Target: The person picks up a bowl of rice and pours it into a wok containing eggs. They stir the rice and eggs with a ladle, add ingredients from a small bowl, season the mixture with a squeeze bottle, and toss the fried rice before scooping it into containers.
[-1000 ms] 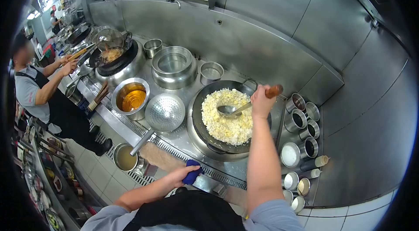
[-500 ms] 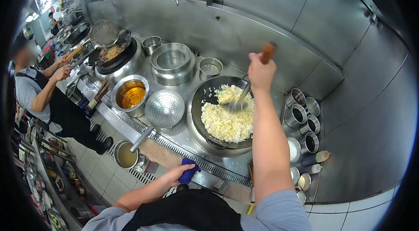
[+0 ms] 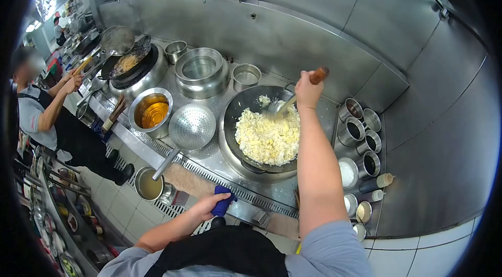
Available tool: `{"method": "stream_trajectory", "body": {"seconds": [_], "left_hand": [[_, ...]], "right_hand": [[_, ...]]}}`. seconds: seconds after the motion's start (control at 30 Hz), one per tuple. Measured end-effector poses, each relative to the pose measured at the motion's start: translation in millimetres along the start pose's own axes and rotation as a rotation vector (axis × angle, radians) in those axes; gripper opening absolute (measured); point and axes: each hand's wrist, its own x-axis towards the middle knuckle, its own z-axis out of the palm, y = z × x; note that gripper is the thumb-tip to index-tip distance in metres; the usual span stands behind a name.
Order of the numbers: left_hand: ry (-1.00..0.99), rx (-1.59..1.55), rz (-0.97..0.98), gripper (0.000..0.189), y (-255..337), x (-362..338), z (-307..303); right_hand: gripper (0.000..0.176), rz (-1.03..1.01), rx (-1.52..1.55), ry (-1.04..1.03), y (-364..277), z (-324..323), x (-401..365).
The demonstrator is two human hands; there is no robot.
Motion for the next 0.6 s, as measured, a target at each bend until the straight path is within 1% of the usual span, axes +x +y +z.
{"method": "stream_trajectory", "body": {"seconds": [0.03, 0.1, 0.13, 0.17, 0.23, 0.3, 0.33, 0.37, 0.43, 0.5, 0.53, 0.57, 0.6], "left_hand": [[-0.005, -0.009, 0.011, 0.033, 1, -2, 3], [-0.004, -0.014, 0.006, 0.033, -1, -2, 0], [-0.006, -0.018, 0.009, 0.033, 0, -1, -1], [-0.003, -0.020, 0.007, 0.033, 0, 0, -2], [0.019, -0.042, 0.010, 0.032, -2, 0, -3], [0.011, -0.059, 0.004, 0.032, -5, 9, -6], [-0.003, -0.067, 0.001, 0.032, -4, 13, -5], [-0.014, -0.059, -0.003, 0.032, -2, 16, 0], [0.014, -0.138, 0.003, 0.032, 6, 20, 10], [-0.045, -0.171, 0.011, 0.033, 21, 31, 18], [-0.081, -0.213, 0.009, 0.034, 22, 32, 17], [-0.117, -0.249, 0.005, 0.037, 22, 32, 16], [-0.170, -0.211, 0.050, 0.046, 24, 39, 15]], "right_hand": [[0.020, 0.001, 0.001, 0.002, -7, 2, 4], [0.022, 0.273, 0.002, -0.280, -40, 6, 14], [0.024, 0.277, 0.037, -0.345, -62, 9, 14], [0.033, 0.243, 0.012, -0.427, -89, 13, 2], [0.032, 0.175, 0.102, -0.451, -122, 2, -44], [0.031, 0.287, 0.013, -0.238, -68, -1, -77], [0.030, 0.255, 0.048, -0.226, -45, -3, -79], [0.030, 0.274, 0.026, -0.312, -38, -7, -62], [0.026, 0.291, 0.051, -0.374, -65, -3, -34], [0.030, 0.198, 0.043, -0.466, -122, -6, -42], [0.031, 0.164, 0.089, -0.505, -144, -17, -53], [0.028, 0.138, 0.068, -0.496, -157, -31, -69], [0.027, 0.103, -0.020, -0.307, -126, -42, -77]]}}
